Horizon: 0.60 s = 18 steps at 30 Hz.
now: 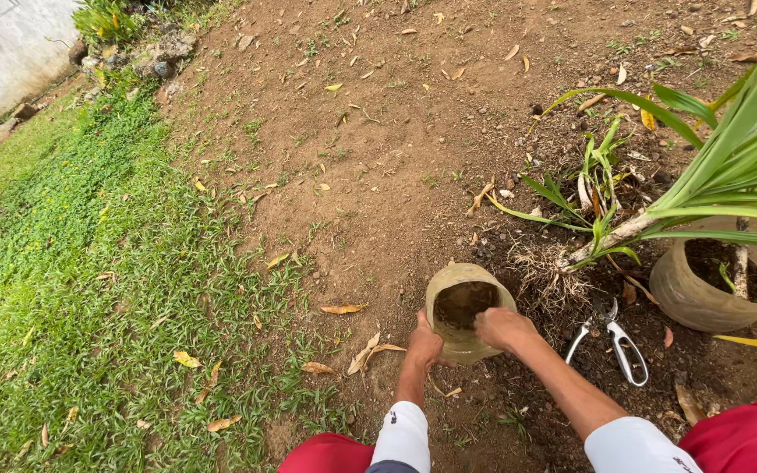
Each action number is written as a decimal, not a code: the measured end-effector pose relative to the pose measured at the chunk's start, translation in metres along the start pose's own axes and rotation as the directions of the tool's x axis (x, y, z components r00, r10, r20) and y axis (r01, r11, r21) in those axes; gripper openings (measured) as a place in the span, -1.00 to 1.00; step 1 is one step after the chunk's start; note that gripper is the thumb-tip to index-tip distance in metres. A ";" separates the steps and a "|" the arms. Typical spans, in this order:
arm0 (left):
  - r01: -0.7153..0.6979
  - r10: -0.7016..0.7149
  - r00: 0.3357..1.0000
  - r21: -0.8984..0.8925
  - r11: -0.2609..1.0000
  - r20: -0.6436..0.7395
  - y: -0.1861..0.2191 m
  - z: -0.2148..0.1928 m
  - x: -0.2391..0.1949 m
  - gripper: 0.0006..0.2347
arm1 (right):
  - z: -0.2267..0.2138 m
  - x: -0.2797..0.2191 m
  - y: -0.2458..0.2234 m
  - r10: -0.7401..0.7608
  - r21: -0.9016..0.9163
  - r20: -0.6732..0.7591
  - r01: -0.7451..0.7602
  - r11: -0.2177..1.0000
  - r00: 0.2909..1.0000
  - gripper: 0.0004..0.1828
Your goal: The person cuts open a plastic container using shears and removes a plant by its roots from the container.
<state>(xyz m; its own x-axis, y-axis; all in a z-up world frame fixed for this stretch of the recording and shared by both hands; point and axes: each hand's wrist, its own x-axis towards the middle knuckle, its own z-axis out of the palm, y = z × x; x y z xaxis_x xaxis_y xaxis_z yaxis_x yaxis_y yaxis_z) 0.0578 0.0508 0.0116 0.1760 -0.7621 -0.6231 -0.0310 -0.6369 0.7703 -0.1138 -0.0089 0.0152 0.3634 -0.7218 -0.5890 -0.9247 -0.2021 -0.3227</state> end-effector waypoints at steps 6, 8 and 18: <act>0.036 -0.037 0.999 0.044 0.998 0.023 -0.002 0.001 0.002 -0.20 | 0.007 -0.014 -0.002 -0.008 0.114 -0.088 0.018 0.993 0.996 -0.57; 0.036 -0.037 0.999 0.075 0.997 0.016 0.003 -0.001 0.001 -0.22 | 0.001 -0.018 -0.005 0.020 -0.035 0.045 -0.019 0.999 0.999 -0.62; 0.052 -0.046 0.998 0.221 0.974 -0.032 0.008 0.011 0.000 -0.27 | 0.002 -0.013 0.005 -0.045 -0.092 -0.246 0.023 0.995 0.968 -0.49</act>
<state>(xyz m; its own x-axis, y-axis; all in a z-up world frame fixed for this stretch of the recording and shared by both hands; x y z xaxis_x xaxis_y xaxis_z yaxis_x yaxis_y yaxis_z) 0.0464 0.0448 0.0162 0.2084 -0.7280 -0.6531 -0.2382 -0.6855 0.6880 -0.1229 0.0007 0.0200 0.3657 -0.8524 -0.3737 -0.9225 -0.2788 -0.2668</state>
